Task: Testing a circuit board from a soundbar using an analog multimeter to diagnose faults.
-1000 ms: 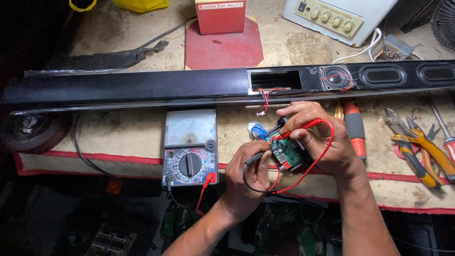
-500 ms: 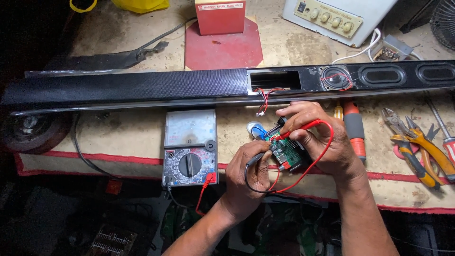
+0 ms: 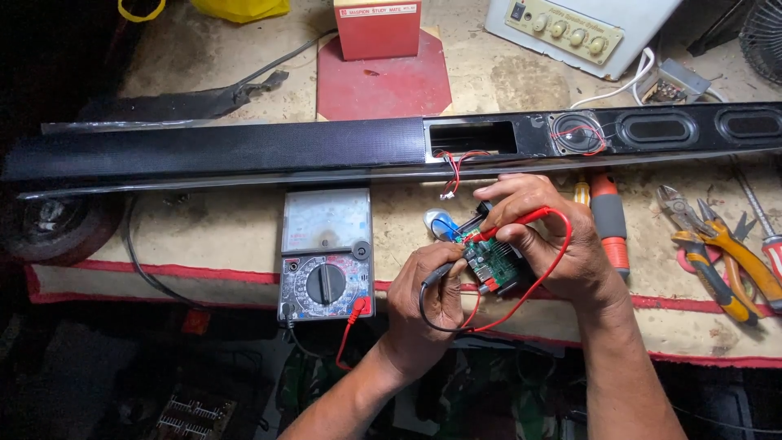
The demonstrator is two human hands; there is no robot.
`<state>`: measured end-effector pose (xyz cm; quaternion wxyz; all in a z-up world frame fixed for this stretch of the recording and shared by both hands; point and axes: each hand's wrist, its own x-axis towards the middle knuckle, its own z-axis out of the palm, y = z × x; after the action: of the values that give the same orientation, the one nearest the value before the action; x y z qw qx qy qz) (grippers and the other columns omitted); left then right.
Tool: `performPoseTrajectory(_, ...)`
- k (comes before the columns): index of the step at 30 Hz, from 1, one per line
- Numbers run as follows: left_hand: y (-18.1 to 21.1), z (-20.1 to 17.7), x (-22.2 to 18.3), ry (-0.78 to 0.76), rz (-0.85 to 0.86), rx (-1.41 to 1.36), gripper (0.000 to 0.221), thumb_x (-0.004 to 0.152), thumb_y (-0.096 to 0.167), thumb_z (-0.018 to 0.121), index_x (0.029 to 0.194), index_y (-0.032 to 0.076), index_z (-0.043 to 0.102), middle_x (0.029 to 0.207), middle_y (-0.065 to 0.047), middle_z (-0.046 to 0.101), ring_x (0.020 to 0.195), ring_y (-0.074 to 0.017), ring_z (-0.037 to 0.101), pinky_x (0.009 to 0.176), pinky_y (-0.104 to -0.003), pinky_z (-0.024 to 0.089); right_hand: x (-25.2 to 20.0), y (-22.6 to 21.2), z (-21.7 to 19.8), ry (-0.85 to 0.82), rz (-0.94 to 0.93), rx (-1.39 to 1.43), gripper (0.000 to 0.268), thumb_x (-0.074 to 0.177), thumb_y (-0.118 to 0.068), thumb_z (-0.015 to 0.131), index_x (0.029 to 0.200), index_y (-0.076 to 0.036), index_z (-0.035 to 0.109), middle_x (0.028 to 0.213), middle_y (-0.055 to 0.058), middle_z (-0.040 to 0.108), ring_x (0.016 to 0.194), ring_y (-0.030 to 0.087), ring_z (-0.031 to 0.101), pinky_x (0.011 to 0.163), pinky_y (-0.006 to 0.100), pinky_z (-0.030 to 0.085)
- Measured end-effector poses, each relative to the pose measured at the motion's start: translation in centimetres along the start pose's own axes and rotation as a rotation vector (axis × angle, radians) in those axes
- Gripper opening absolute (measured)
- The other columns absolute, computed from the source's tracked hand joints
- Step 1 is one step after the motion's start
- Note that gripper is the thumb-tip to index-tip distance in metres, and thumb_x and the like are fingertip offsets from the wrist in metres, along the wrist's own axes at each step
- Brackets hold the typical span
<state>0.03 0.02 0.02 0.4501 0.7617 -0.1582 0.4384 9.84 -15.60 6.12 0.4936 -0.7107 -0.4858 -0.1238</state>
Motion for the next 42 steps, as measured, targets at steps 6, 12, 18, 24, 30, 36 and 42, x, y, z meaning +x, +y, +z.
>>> performPoseTrajectory(6, -0.04, 0.0, -0.09, 0.002, -0.01, 0.001, 0.011, 0.105, 0.003, 0.055, 0.115, -0.003, 0.055, 0.107, -0.019, 0.067, 0.097, -0.0335, 0.072, 0.089, -0.041, 0.062, -0.07, 0.06, 0.03, -0.008, 0.015, 0.003, 0.023, 0.105, -0.027, 0.053, 0.095, -0.008, 0.063, 0.093, 0.004, 0.072, 0.118, 0.031, 0.069, 0.117, 0.049, 0.048)
performPoseTrajectory(12, -0.04, -0.01, -0.08, 0.008, -0.005, 0.005, 0.012, 0.105, 0.004, 0.055, 0.115, -0.003, 0.056, 0.107, -0.019, 0.068, 0.098, -0.034, 0.073, 0.09, -0.041, 0.062, -0.07, 0.13, 0.0, -0.01, 0.01, -0.014, 0.024, 0.105, -0.027, 0.051, 0.095, -0.008, 0.062, 0.092, 0.005, 0.072, 0.117, 0.031, 0.069, 0.116, 0.05, 0.049)
performPoseTrajectory(18, -0.07, -0.11, -0.11, -0.006, -0.004, -0.005, 0.012, 0.105, 0.002, 0.055, 0.116, -0.003, 0.055, 0.108, -0.019, 0.067, 0.097, -0.0339, 0.072, 0.09, -0.041, 0.062, -0.05, 0.08, 0.0, -0.01, 0.019, -0.013, 0.024, 0.105, -0.027, 0.052, 0.095, -0.008, 0.062, 0.093, 0.004, 0.072, 0.117, 0.031, 0.069, 0.117, 0.049, 0.049)
performPoseTrajectory(24, -0.08, -0.11, -0.14, -0.005, -0.028, -0.025, 0.012, 0.106, 0.005, 0.054, 0.115, -0.003, 0.056, 0.109, -0.019, 0.068, 0.099, -0.034, 0.073, 0.091, -0.042, 0.062, -0.05, 0.08, 0.03, -0.005, 0.019, -0.011, 0.025, 0.105, -0.027, 0.052, 0.095, -0.007, 0.063, 0.093, 0.004, 0.072, 0.117, 0.031, 0.069, 0.117, 0.049, 0.049)
performPoseTrajectory(30, -0.01, -0.08, -0.08, 0.004, -0.013, 0.0, 0.01, 0.105, 0.003, 0.054, 0.114, -0.002, 0.056, 0.107, -0.019, 0.068, 0.097, -0.033, 0.072, 0.088, -0.041, 0.061, -0.1, 0.17, 0.02, -0.005, 0.017, -0.008, 0.023, 0.105, -0.025, 0.053, 0.095, -0.008, 0.063, 0.092, 0.004, 0.072, 0.118, 0.031, 0.069, 0.117, 0.049, 0.048)
performPoseTrajectory(36, 0.0, -0.04, -0.02, 0.002, -0.018, -0.016, 0.011, 0.105, 0.003, 0.054, 0.114, -0.003, 0.055, 0.107, -0.019, 0.068, 0.097, -0.0326, 0.073, 0.089, -0.04, 0.062, -0.02, -0.02, -0.04, 0.0, 0.016, -0.001, 0.023, 0.105, -0.026, 0.053, 0.095, -0.008, 0.063, 0.092, 0.004, 0.072, 0.117, 0.03, 0.069, 0.115, 0.048, 0.049)
performPoseTrajectory(42, -0.04, -0.06, -0.07, -0.007, -0.024, -0.005, 0.011, 0.106, 0.005, 0.053, 0.113, -0.003, 0.056, 0.107, -0.019, 0.067, 0.096, -0.0327, 0.072, 0.089, -0.041, 0.061, 0.0, 0.02, -0.04, -0.003, 0.021, 0.005, 0.023, 0.105, -0.027, 0.053, 0.095, -0.008, 0.062, 0.092, 0.004, 0.072, 0.118, 0.03, 0.069, 0.115, 0.048, 0.049)
